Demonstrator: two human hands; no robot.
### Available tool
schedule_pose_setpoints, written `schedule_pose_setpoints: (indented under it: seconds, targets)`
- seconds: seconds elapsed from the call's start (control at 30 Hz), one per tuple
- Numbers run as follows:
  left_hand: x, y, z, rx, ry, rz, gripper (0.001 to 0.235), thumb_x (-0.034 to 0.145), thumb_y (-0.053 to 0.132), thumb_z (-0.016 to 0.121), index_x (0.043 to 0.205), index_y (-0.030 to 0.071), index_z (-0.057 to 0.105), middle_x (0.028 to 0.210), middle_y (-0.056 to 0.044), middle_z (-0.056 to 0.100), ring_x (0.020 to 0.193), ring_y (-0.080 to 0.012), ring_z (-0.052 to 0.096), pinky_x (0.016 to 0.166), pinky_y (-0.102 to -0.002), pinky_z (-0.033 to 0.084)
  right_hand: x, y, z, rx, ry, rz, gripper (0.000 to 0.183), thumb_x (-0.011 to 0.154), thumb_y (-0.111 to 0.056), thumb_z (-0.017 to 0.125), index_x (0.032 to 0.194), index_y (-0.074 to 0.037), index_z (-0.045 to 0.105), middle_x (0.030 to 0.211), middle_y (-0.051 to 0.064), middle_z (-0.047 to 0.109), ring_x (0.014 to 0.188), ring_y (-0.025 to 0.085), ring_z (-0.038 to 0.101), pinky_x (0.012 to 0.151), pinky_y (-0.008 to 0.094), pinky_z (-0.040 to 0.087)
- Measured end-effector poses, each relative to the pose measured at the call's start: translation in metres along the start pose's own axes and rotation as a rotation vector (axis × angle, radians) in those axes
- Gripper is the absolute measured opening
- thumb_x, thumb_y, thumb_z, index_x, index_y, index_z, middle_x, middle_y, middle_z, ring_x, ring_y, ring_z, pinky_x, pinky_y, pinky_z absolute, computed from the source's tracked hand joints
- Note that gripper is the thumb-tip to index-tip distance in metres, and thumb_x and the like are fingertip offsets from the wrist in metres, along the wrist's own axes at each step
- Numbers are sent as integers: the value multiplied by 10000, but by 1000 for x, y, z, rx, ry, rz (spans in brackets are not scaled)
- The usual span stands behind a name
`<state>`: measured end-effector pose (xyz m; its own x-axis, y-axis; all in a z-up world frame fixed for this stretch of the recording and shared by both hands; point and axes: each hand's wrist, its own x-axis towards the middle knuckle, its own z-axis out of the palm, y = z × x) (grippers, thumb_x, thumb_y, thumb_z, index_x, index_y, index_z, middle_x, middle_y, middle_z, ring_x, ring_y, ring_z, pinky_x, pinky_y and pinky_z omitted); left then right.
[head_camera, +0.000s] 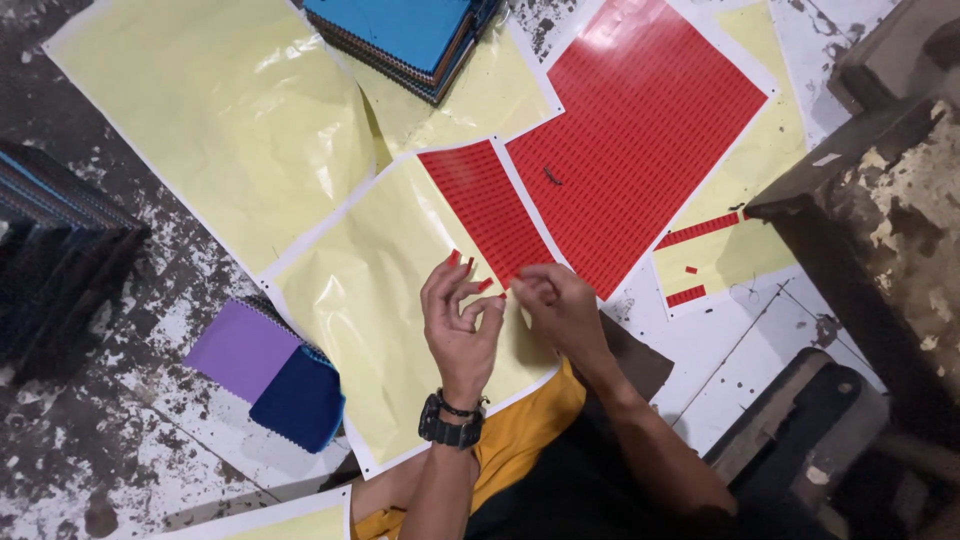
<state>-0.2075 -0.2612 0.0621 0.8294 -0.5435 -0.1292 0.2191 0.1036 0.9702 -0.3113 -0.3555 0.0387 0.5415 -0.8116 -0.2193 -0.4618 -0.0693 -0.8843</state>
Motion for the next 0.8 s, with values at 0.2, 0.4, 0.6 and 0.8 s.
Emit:
schedule_pose_setpoints:
  seconds: [0.2,0.4,0.6,0.8]
  targets:
    - [-2,-2,-2,-8,35,55,546,822,-15,785,1309,31,543,1452,-131,389,1024,-166,593,819,-246,651,6,-8,3,-117,44,-75,262,752,-301,881,900,-99,804,712,73,713,650,217,707,630,323,579]
    - [-2,-8,-6,-2,30,94,553,844,-31,755,1330,33,501,1529,-157,307,1065,-188,550,853,-278,650,0,-6,11,-172,196,-204,133,746,-255,896,830,-190,816,653,16,711,620,172,709,591,281,562]
    - [-1,8,1,-283,117,-49,581,980,233,525,1514,118,326,1606,-120,240,1063,-201,505,828,-433,638,-23,-9,7,110,16,-319,234,798,-255,904,936,-165,738,1053,28,619,898,151,632,734,284,523]
    - [1,-3,2,-376,164,-62,605,972,514,445,1486,223,314,1570,-103,256,1065,-207,523,802,-393,642,-39,-60,28,367,-169,-253,390,722,-142,938,1015,-93,684,972,89,542,718,167,584,604,306,499]
